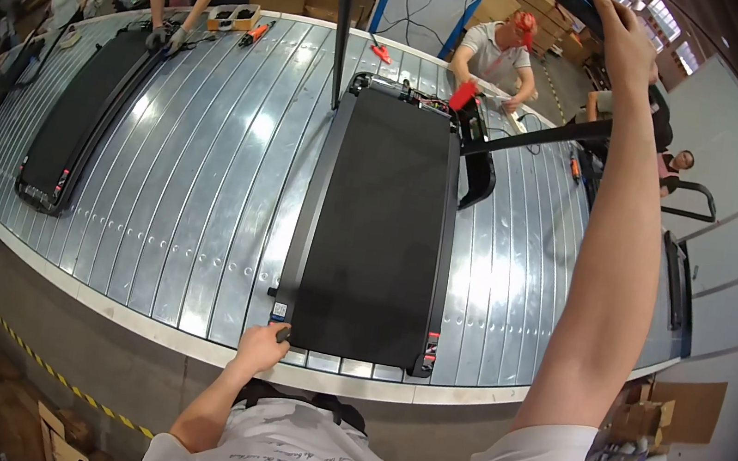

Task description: The recorder is assembling various components of treadmills on a factory production line, using tools like a screwdriver and pliers.

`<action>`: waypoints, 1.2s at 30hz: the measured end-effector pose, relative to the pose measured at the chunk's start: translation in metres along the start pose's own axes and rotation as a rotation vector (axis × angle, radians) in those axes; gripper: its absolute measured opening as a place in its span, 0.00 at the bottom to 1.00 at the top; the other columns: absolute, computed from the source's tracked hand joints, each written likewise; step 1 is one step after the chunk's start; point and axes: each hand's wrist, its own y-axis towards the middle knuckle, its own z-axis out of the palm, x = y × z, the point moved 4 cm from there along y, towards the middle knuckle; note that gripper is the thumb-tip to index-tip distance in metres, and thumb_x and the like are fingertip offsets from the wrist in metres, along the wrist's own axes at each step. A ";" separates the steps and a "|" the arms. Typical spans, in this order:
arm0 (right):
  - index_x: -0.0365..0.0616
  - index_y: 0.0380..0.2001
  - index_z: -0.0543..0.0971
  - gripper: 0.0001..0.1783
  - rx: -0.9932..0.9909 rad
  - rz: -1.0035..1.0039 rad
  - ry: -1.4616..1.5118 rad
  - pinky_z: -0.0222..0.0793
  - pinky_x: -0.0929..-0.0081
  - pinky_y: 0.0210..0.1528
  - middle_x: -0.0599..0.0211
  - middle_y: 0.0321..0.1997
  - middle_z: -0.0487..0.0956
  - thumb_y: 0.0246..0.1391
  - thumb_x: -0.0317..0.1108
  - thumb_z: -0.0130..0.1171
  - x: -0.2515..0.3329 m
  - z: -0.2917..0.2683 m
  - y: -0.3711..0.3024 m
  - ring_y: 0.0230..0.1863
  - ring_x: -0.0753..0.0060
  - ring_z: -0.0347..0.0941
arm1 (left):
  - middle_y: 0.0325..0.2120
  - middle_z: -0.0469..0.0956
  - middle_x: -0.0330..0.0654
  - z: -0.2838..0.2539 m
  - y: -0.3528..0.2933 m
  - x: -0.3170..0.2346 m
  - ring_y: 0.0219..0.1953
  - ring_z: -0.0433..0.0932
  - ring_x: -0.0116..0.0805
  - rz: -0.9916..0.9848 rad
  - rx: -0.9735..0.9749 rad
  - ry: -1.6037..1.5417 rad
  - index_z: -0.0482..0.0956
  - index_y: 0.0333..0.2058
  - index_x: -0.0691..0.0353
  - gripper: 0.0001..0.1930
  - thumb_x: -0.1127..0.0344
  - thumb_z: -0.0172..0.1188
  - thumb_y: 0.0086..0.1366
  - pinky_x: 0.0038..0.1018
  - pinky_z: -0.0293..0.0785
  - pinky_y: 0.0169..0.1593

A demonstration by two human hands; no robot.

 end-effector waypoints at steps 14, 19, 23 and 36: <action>0.53 0.44 0.80 0.34 -0.013 -0.057 0.048 0.61 0.76 0.52 0.64 0.42 0.80 0.48 0.68 0.50 -0.034 -0.044 -0.004 0.47 0.65 0.73 | 0.32 0.79 0.54 0.015 -0.021 -0.042 0.38 0.76 0.54 -0.087 0.063 0.084 0.79 0.43 0.54 0.19 0.56 0.52 0.52 0.43 0.72 0.44; 0.51 0.43 0.80 0.34 -0.034 -0.065 -0.002 0.62 0.76 0.51 0.63 0.40 0.80 0.48 0.68 0.50 -0.018 -0.049 -0.006 0.46 0.66 0.73 | 0.32 0.79 0.53 0.016 -0.026 -0.030 0.38 0.76 0.53 -0.068 0.032 0.044 0.79 0.43 0.54 0.19 0.56 0.52 0.52 0.42 0.72 0.45; 0.50 0.44 0.80 0.35 -0.066 -0.093 -0.028 0.61 0.76 0.51 0.61 0.41 0.79 0.48 0.68 0.50 -0.021 -0.047 -0.005 0.46 0.66 0.73 | 0.33 0.79 0.53 0.017 -0.030 -0.029 0.38 0.77 0.53 -0.030 0.065 0.063 0.79 0.43 0.54 0.19 0.57 0.53 0.52 0.42 0.72 0.44; 0.52 0.45 0.79 0.28 -0.036 -0.170 -0.072 0.58 0.72 0.54 0.61 0.43 0.78 0.56 0.60 0.44 0.023 -0.045 -0.029 0.48 0.63 0.71 | 0.31 0.79 0.50 -0.001 -0.036 -0.024 0.36 0.78 0.51 0.040 0.124 0.087 0.79 0.41 0.52 0.17 0.58 0.53 0.52 0.42 0.74 0.42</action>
